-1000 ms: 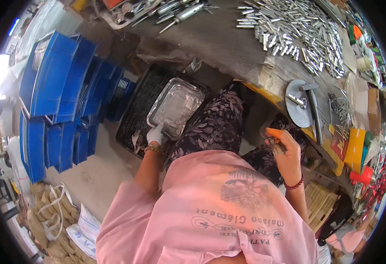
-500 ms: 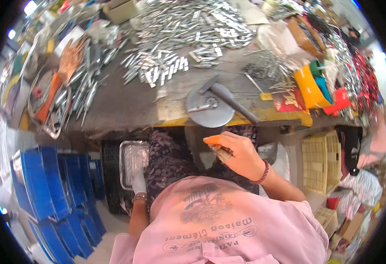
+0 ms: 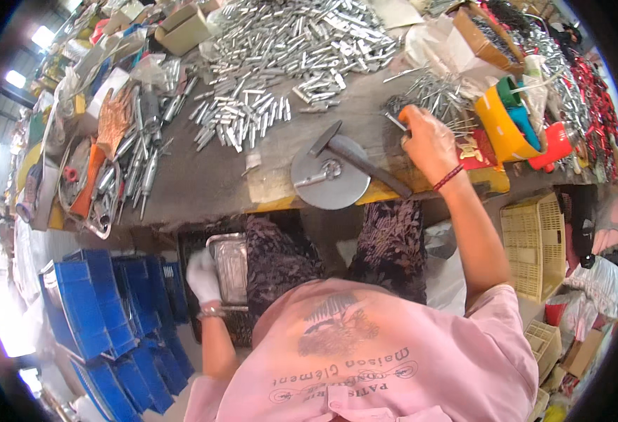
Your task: The person assembles small metal components by securing metal pins onto a small anvil using a hammer.
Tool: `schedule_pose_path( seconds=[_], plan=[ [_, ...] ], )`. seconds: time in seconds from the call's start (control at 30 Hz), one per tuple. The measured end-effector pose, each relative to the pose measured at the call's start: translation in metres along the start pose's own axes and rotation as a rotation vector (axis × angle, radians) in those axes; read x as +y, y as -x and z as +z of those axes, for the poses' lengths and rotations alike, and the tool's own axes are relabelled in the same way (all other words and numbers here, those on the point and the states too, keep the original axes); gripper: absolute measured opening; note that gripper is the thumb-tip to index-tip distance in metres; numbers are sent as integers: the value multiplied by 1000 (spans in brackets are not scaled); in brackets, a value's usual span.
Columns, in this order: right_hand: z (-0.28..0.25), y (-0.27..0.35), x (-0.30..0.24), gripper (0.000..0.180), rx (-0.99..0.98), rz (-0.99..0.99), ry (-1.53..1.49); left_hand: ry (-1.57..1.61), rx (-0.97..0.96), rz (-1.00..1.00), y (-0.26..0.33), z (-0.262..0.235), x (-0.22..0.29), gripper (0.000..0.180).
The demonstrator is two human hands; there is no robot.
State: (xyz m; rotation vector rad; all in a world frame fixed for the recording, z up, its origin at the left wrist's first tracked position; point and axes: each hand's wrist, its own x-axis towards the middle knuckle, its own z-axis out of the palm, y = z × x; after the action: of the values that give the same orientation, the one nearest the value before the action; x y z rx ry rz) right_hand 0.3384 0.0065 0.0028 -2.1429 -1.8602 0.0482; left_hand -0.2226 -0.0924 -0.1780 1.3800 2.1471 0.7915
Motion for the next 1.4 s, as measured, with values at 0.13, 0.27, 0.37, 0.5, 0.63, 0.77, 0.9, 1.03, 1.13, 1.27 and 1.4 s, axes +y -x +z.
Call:
schedule_pose_path(
  seconds=[0.13,0.27,0.37,0.5,0.63,0.77,0.9,1.03,1.13,1.27,1.4],
  plan=[
    [-5,2,-8,30,30,-103,-23,202,-2,466,3,-43,194,14],
    [-30,36,-46,27,58,-235,-305,91,-198,943,19,-4,302,22],
    [-32,58,-70,27,-16,-364,-469,7,-243,1031,9,21,320,23],
    [-12,74,-78,20,50,-485,-349,-30,-372,975,3,37,317,20],
    [-5,73,-77,16,90,-546,-284,-31,-311,1034,11,34,312,20],
    [-1,67,-73,23,60,-610,-284,0,-272,1049,14,36,302,24],
    [-1,62,-74,31,47,-656,-274,69,-246,1058,15,40,298,26],
    [0,59,-76,13,56,-680,-284,83,-229,1069,15,42,295,26],
    [1,58,-76,13,63,-690,-289,71,-225,1062,16,41,293,27],
    [3,57,-76,11,69,-733,-278,77,-211,1072,17,42,291,26],
    [4,58,-80,24,76,-763,-213,136,-251,1020,20,44,289,24]
  ],
)
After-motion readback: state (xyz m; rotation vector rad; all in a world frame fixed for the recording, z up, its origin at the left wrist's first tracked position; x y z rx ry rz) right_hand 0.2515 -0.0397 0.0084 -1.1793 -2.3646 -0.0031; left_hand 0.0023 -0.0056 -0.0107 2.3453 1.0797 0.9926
